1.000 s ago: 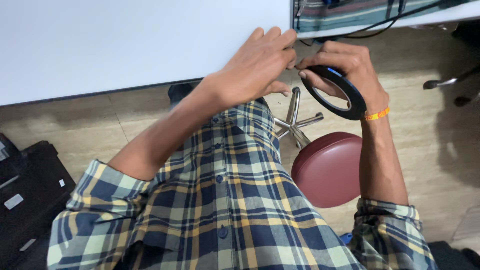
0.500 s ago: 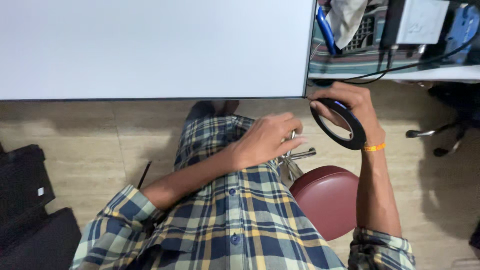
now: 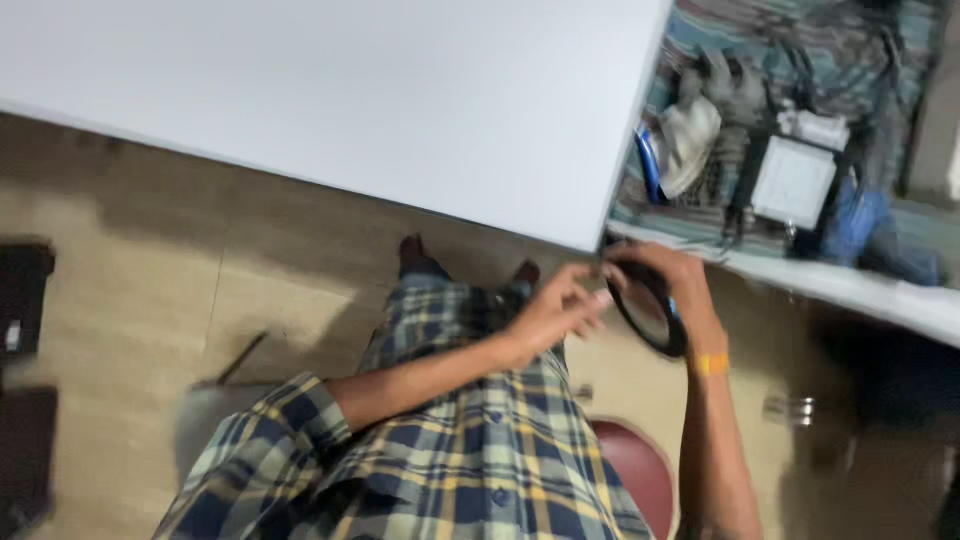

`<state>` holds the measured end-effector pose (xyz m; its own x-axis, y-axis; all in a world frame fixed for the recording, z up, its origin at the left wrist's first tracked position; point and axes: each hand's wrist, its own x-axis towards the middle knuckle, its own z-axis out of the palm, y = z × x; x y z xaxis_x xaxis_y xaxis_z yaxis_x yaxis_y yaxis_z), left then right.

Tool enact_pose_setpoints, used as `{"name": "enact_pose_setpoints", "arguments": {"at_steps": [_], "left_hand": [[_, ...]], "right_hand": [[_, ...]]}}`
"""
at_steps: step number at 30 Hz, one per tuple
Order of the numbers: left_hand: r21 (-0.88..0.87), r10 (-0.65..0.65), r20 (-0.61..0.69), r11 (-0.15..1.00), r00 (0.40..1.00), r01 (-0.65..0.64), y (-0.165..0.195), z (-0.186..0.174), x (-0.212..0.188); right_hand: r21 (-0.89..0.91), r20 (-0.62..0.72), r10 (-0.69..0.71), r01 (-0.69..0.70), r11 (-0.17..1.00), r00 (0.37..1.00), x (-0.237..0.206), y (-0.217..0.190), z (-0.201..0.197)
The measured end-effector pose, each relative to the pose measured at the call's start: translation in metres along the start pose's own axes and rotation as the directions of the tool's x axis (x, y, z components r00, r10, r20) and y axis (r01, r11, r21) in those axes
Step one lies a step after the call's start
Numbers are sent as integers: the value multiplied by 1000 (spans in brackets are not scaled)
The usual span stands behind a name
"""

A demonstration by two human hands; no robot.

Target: The person applies black tape along the edge of a white rectangular panel, then uses a blue pen-like tool to scratch or mark the taped edge. The person repeats taping and scratching actions on different sections of the panel's edge.

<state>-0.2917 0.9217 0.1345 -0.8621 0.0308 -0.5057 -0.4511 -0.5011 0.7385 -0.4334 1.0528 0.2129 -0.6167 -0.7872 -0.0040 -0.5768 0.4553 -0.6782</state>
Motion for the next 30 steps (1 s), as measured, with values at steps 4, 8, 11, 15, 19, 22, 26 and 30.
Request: {"name": "enact_pose_setpoints", "arguments": {"at_steps": [4, 8, 11, 15, 19, 22, 26, 30], "left_hand": [[-127, 86, -72, 987, 994, -94, -10, 15, -1], [-123, 166, -334, 968, 928, -218, -21, 34, 1], [-300, 186, -432, 893, 882, -336, -37, 57, 1], [-279, 222, -547, 861, 807, -426, -38, 103, 23], [-175, 222, -553, 912, 803, -372, -29, 92, 9], [249, 539, -732, 781, 417, -573, -1, 39, -16], [695, 680, -706, 608, -201, -384, 58, -88, -99], [855, 753, -494, 513, -435, -83, 157, -248, -167]], "right_hand": [[15, 55, -30, 29, 999, 998, 1, -20, 5], [1, 114, -4, 4, 1000, 993, -3, -32, 7], [42, 111, -90, 86, 995, 990, -13, -25, 4], [137, 139, -199, 180, 974, 970, -16, 5, -33], [24, 110, -201, 200, 980, 973, -7, 8, -37], [16, 36, -222, 221, 975, 974, -3, 2, -41], [61, -92, -281, 287, 956, 955, 3, -5, -32], [44, -85, -126, 130, 990, 988, 11, 4, -15]]}}
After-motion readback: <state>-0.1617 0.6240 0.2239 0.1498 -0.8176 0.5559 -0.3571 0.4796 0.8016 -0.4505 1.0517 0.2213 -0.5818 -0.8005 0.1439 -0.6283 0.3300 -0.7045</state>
